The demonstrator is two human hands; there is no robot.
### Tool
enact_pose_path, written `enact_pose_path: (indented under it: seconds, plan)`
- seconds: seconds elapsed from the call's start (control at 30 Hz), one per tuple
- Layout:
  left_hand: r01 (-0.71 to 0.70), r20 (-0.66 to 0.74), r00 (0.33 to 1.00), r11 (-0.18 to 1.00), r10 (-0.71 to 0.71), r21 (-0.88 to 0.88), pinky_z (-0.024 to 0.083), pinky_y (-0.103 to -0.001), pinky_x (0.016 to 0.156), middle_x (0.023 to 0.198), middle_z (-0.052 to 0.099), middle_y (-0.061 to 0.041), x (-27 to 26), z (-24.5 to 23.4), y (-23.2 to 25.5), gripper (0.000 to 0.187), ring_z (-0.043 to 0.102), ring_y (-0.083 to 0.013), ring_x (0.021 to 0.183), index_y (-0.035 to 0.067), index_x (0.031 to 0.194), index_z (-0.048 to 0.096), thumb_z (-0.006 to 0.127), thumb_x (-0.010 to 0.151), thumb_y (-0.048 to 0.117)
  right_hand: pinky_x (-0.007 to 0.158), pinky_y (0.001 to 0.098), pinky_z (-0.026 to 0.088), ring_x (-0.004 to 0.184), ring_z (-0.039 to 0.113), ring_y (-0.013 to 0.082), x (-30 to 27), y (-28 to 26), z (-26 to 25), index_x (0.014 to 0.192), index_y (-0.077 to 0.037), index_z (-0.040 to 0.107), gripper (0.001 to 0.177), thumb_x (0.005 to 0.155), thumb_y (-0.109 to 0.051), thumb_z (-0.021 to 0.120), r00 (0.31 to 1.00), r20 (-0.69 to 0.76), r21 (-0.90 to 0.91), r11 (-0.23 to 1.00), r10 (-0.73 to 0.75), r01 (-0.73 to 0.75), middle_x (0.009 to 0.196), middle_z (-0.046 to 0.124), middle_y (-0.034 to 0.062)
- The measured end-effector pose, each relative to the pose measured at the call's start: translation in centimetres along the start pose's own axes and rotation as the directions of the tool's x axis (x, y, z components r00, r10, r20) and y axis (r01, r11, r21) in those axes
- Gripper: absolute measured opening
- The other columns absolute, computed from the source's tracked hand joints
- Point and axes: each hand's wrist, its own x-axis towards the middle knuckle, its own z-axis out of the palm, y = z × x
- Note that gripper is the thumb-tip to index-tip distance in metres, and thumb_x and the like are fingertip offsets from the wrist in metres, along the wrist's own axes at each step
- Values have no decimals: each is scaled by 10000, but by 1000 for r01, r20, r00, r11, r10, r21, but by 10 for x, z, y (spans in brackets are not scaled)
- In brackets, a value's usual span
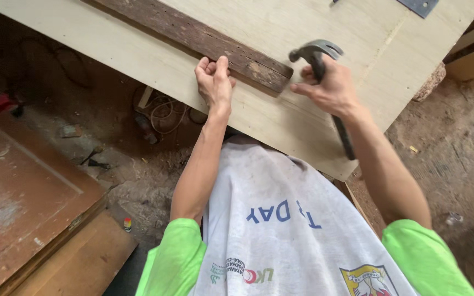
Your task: The person measures and marks a large wooden board with a square and pencil, then hammers a narrow wooden strip along the board's edge. They use a handheld electric sander to smooth the strip, reposition it, and continue hammering to secure it in place.
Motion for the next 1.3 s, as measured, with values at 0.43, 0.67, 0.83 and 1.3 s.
enact_pose_path:
  seconds: [0.43, 0.67, 0.83, 1.3]
  plan:
    - [138, 255, 967, 885, -23, -444, 489, -518, 961, 1312, 458, -255, 29, 6, 7, 795, 578, -324, 1126, -82, 1517, 205, 661, 899, 123, 667, 376, 550, 690, 638, 196, -30, -55, 28, 905, 11, 646, 325, 753, -114, 905, 983, 38, -82, 980, -179, 181, 765, 651, 78]
    - [188, 365, 916, 624, 167, -758, 560, -449, 872, 1108, 596, -109, 19, -17, -10, 632, 649, -269, 961, 40, 1476, 362, 511, 874, -86, 568, 320, 521, 636, 618, 161, -68, -55, 19, 1062, -15, 624, 125, 971, -100, 626, 950, 55, 75, 950, -308, 303, 841, 585, 42]
    - [214, 373, 912, 579, 170, -787, 578, -460, 831, 1079, 576, -111, 10, -18, 1, 641, 650, -276, 933, 61, 1464, 331, 503, 863, -80, 572, 292, 570, 661, 701, 125, -76, -59, 36, 1172, 16, 535, 212, 1070, -158, 602, 868, -19, 1, 868, -497, 497, 836, 720, 102]
    - [195, 302, 949, 588, 88, -785, 569, -432, 826, 1077, 592, -107, 17, -18, -25, 692, 640, -265, 912, 43, 1498, 396, 516, 825, -67, 566, 324, 518, 635, 629, 168, -71, -79, 51, 1327, -39, 589, 317, 1016, -7, 640, 794, -38, -337, 755, -607, 562, 864, 715, 181]
